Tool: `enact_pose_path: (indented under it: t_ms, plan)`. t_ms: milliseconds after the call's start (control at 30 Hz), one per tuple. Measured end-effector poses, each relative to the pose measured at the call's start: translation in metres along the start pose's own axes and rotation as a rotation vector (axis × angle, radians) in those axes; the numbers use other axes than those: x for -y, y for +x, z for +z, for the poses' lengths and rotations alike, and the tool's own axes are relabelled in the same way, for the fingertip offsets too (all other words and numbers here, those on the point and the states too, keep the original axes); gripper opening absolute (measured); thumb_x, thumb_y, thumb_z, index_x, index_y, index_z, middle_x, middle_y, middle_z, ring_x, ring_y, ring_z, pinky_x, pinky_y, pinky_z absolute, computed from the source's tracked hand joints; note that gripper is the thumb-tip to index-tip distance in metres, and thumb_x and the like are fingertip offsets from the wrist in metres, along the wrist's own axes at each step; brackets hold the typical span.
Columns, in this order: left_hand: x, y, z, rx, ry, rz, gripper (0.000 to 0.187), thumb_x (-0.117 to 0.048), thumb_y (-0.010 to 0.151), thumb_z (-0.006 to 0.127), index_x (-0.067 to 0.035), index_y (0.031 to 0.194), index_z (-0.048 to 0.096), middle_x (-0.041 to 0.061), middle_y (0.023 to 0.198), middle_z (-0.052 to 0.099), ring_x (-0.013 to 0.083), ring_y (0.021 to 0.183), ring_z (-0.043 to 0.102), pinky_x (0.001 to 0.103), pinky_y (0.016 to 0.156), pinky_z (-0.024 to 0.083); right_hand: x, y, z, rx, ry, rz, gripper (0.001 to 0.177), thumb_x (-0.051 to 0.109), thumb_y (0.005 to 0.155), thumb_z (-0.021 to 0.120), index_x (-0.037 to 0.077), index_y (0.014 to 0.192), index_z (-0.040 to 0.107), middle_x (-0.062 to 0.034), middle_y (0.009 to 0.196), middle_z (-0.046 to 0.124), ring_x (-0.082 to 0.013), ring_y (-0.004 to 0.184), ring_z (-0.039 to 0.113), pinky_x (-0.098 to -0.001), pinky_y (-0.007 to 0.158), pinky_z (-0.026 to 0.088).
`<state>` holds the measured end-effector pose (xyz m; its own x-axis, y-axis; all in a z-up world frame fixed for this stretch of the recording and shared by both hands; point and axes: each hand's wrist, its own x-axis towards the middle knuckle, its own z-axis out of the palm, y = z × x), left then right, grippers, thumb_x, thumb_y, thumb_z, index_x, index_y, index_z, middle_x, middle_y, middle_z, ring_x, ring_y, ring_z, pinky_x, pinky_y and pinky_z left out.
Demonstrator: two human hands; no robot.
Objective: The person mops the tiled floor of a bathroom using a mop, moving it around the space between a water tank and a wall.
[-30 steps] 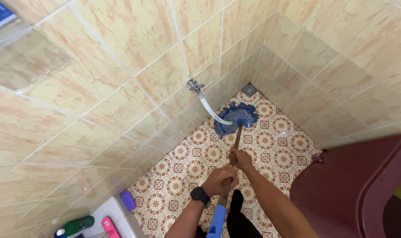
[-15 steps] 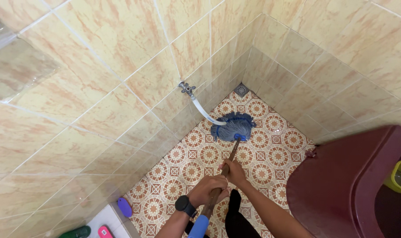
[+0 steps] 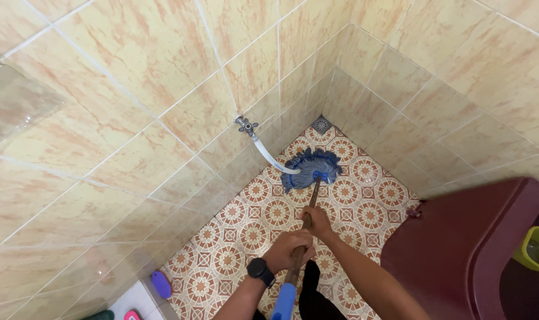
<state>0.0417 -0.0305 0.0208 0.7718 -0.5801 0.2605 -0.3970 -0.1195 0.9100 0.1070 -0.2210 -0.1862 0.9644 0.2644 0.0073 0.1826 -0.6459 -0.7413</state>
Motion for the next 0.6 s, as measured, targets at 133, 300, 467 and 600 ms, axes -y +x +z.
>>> enact_pose_path:
  t_ms: [133,300,467,600]
  plan:
    - [0.021,0.011,0.018,0.054,0.035,0.003,0.023,-0.011,0.083,0.070,-0.008,0.070,0.051,0.005,0.071,0.059,0.0242,0.074,0.063,0.037,0.064,0.049,-0.010,0.010,-0.012,0.029,-0.197,0.167,0.018,0.024,0.077,0.080,0.022,0.091,0.069,-0.0163,0.092,0.065,-0.0393,0.089,0.064,-0.0471,0.078,0.051]
    - [0.033,0.024,0.029,0.058,0.093,0.037,0.025,-0.014,0.088,0.070,-0.007,0.073,0.051,0.007,0.077,0.058,0.0261,0.077,0.061,0.039,0.067,0.049,-0.016,0.017,-0.031,0.132,-0.292,0.371,0.027,0.054,0.089,0.070,0.029,0.097,0.067,-0.0137,0.096,0.063,-0.0385,0.092,0.062,-0.0498,0.078,0.048]
    - [0.020,0.024,0.012,0.115,0.067,0.047,0.026,-0.016,0.090,0.068,-0.007,0.074,0.051,0.008,0.075,0.056,0.0257,0.074,0.059,0.039,0.069,0.049,-0.011,0.006,-0.028,0.101,-0.134,0.320,0.030,0.053,0.091,0.065,0.023,0.094,0.065,-0.0089,0.088,0.072,-0.0331,0.091,0.067,-0.0470,0.076,0.050]
    - [-0.001,0.019,0.000,0.159,0.067,0.006,0.026,-0.017,0.091,0.070,-0.006,0.074,0.054,0.008,0.074,0.056,0.0270,0.071,0.060,0.041,0.064,0.047,0.010,-0.012,-0.028,-0.003,-0.062,0.284,0.026,0.044,0.091,0.066,0.019,0.096,0.065,-0.0105,0.088,0.071,-0.0327,0.087,0.069,-0.0465,0.072,0.051]
